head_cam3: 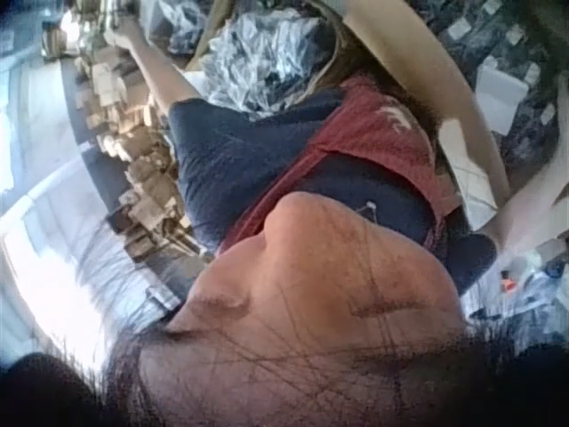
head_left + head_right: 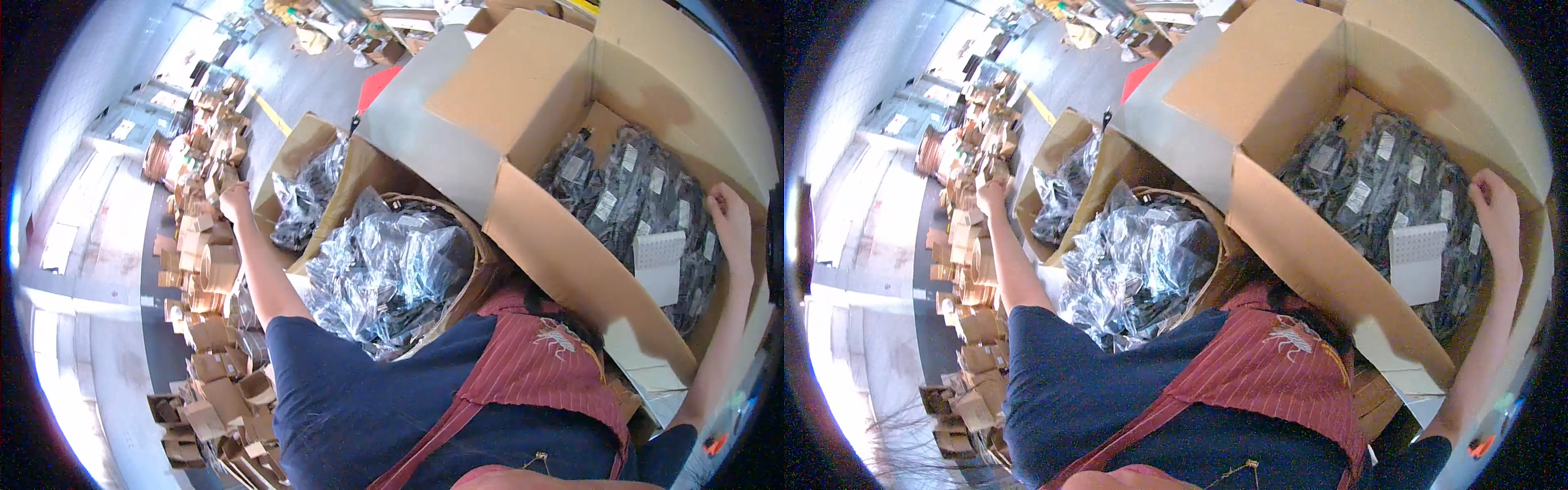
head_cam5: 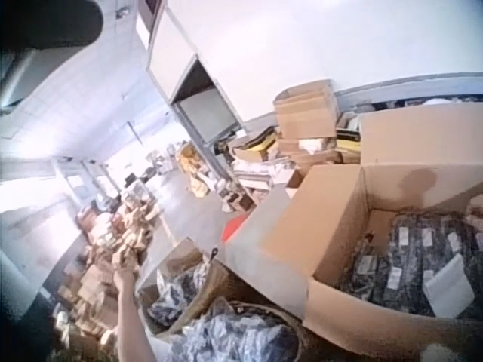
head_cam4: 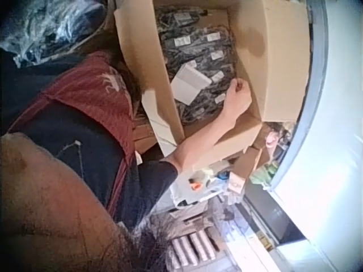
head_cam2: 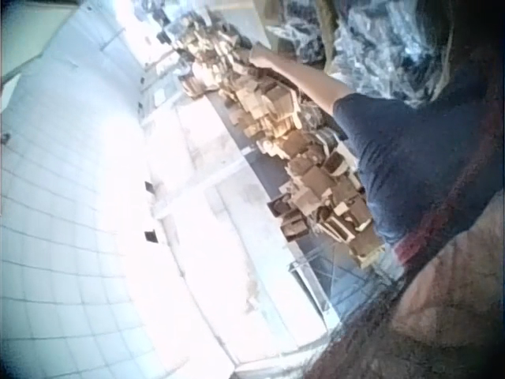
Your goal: The person handles a sheet of adhesive pads and several power cables in plastic bags from a large cardboard box. They place the items into adjacent boxes and remove a cardboard divider from the main container.
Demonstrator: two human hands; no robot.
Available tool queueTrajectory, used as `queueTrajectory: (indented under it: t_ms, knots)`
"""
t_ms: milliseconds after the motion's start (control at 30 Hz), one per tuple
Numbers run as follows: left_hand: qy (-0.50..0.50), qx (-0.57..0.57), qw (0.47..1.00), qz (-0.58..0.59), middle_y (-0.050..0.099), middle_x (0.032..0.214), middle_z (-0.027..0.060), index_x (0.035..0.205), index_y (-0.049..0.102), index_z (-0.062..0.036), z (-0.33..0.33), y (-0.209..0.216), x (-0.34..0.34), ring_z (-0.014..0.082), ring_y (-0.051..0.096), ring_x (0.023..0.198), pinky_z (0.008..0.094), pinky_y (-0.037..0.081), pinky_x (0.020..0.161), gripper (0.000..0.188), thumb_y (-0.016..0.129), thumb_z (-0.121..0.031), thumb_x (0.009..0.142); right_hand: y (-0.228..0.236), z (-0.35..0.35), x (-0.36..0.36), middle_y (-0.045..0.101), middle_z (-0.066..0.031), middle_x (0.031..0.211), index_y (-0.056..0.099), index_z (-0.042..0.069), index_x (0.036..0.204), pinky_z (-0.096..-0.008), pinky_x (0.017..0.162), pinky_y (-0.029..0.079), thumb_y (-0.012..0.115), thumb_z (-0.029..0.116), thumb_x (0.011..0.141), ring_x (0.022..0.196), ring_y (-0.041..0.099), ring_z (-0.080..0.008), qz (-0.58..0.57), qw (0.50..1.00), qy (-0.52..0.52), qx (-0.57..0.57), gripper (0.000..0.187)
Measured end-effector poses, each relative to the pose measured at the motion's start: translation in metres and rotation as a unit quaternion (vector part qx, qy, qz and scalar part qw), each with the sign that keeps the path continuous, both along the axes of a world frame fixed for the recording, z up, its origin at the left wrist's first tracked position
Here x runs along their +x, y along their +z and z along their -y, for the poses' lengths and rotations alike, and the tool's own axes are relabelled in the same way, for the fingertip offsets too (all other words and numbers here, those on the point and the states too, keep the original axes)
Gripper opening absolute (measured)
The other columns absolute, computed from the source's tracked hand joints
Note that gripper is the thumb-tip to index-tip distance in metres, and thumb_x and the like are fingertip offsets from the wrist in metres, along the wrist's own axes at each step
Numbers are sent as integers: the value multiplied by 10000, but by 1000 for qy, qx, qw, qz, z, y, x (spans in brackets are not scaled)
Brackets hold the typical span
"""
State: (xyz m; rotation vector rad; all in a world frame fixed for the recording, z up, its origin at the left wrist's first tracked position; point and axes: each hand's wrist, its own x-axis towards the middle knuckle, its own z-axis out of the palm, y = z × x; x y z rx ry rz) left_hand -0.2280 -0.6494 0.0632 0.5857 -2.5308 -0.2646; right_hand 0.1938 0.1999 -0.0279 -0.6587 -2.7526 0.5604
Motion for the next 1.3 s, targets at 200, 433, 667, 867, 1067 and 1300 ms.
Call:
queueTrajectory:
  t_ms: [200,433,667,867,1067,1300]
  knots:
    - [-348,34,936,-35,753,948,64,1026,770,-135,-149,25,-46,150,695,897,282,524,826,277,569,-119,837,31,37,-18,667,-164,821,657,4,894,-376,736,511,610,166,851,782,662,-285,-34,999,41,-10,174]
    - [-765,-2,644,-6,719,934,150,1054,717,-68,-512,4,75,297,684,885,371,523,832,253,569,-37,851,22,40,-11,681,-145,839,677,68,882,-466,740,525,621,195,838,847,659,-355,-19,998,-23,48,145]
    - [-649,-384,553,354,677,1156,178,1108,705,-65,-682,-164,96,350,644,1089,437,516,935,374,540,-312,882,7,18,2,665,-149,892,623,57,893,-477,768,527,605,162,824,907,649,-355,-14,994,-69,88,127]
    - [-587,-272,626,436,636,1233,226,1120,697,-23,-677,-239,87,367,624,1133,423,507,951,425,602,-305,817,-2,6,6,649,-190,916,581,12,953,-488,788,538,603,115,808,918,644,-383,-19,992,-52,116,179]
    - [-573,-192,689,400,667,1162,227,1113,692,-5,-675,-225,89,381,644,1084,453,507,928,469,656,-303,754,3,11,1,630,-191,945,571,6,956,-487,773,543,606,86,794,912,641,-395,-5,992,-24,125,184]
    - [-649,-97,668,352,688,1088,193,1008,698,-78,-658,-243,103,391,646,1013,438,505,878,357,707,-272,708,0,17,-2,620,-177,947,569,14,971,-493,765,543,596,80,786,901,642,-389,-35,990,1,134,198]
